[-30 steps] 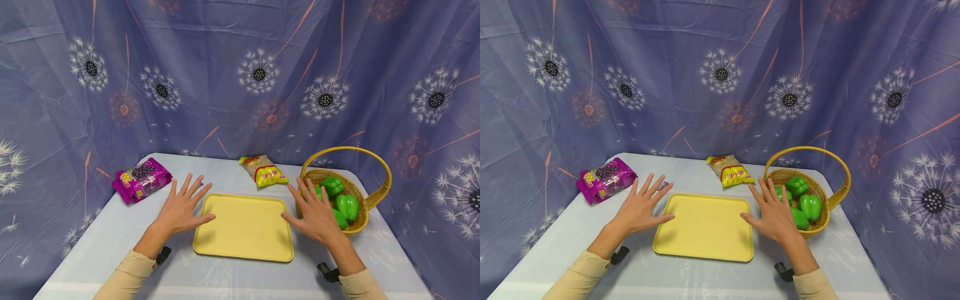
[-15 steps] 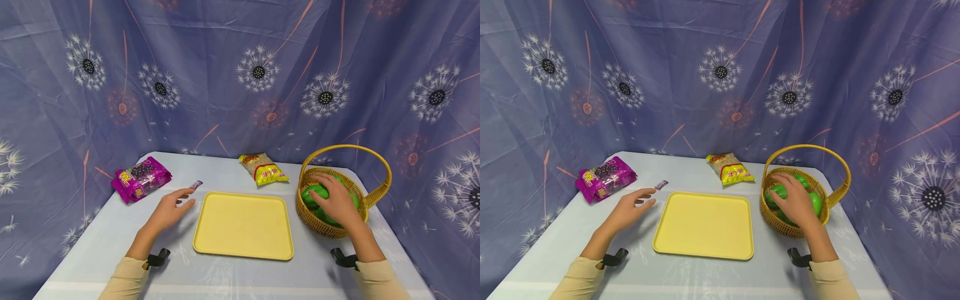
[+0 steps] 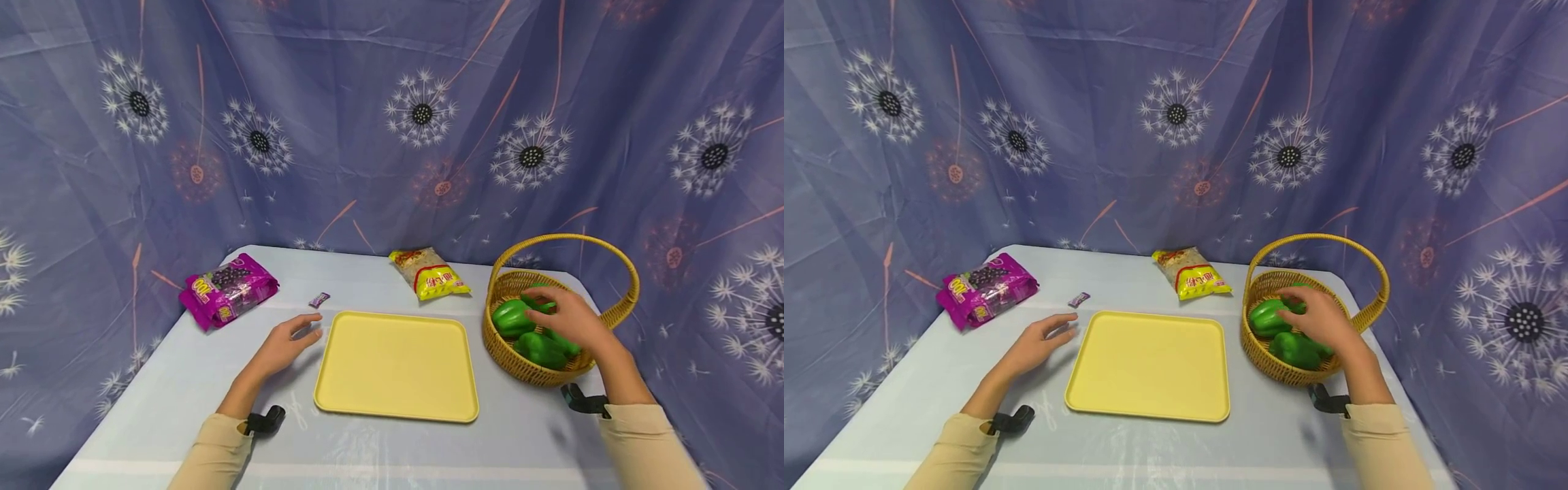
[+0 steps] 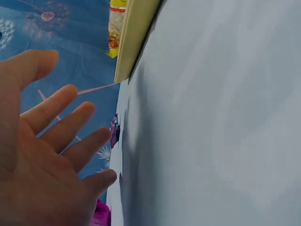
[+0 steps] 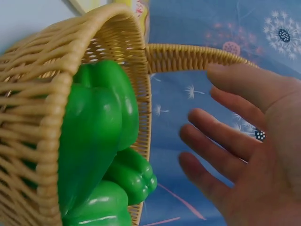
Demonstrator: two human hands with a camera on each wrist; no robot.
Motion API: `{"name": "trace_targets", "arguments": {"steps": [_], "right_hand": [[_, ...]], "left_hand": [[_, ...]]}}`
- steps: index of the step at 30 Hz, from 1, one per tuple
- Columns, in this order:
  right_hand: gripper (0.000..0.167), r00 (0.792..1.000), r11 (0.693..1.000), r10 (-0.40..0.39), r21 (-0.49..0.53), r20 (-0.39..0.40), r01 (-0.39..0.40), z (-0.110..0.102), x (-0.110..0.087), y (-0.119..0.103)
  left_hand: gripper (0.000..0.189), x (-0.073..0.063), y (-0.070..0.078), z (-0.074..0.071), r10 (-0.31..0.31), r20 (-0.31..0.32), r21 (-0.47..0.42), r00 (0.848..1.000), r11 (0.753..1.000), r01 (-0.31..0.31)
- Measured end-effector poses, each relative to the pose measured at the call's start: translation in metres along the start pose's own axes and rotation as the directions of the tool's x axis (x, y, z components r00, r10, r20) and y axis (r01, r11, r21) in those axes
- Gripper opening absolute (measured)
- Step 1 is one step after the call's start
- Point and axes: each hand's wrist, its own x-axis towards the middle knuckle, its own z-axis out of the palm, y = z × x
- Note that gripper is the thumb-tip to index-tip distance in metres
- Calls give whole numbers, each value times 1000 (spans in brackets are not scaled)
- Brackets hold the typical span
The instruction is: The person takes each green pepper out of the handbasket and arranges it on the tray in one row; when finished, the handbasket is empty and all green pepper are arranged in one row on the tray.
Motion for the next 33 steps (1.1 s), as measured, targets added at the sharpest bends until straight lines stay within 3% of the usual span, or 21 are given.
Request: {"name": "trace_targets", "arguments": {"steps": [10, 18, 26, 33], "right_hand": [[46, 990, 998, -32, -56, 137, 40, 0, -4, 4], [44, 971, 996, -25, -75, 236, 44, -1, -7, 7], [46, 959, 997, -24, -66, 281, 44, 3, -12, 14], [45, 943, 997, -22, -60, 332, 45, 5, -8, 19]], "left_hand": [[50, -2, -14, 7, 38, 176, 70, 984, 996, -51], [53, -2, -16, 10, 64, 186, 110, 981, 990, -85], [57, -7, -13, 11, 8, 187, 129, 982, 991, -33], [58, -6, -13, 10, -1, 183, 141, 983, 990, -26]]}}
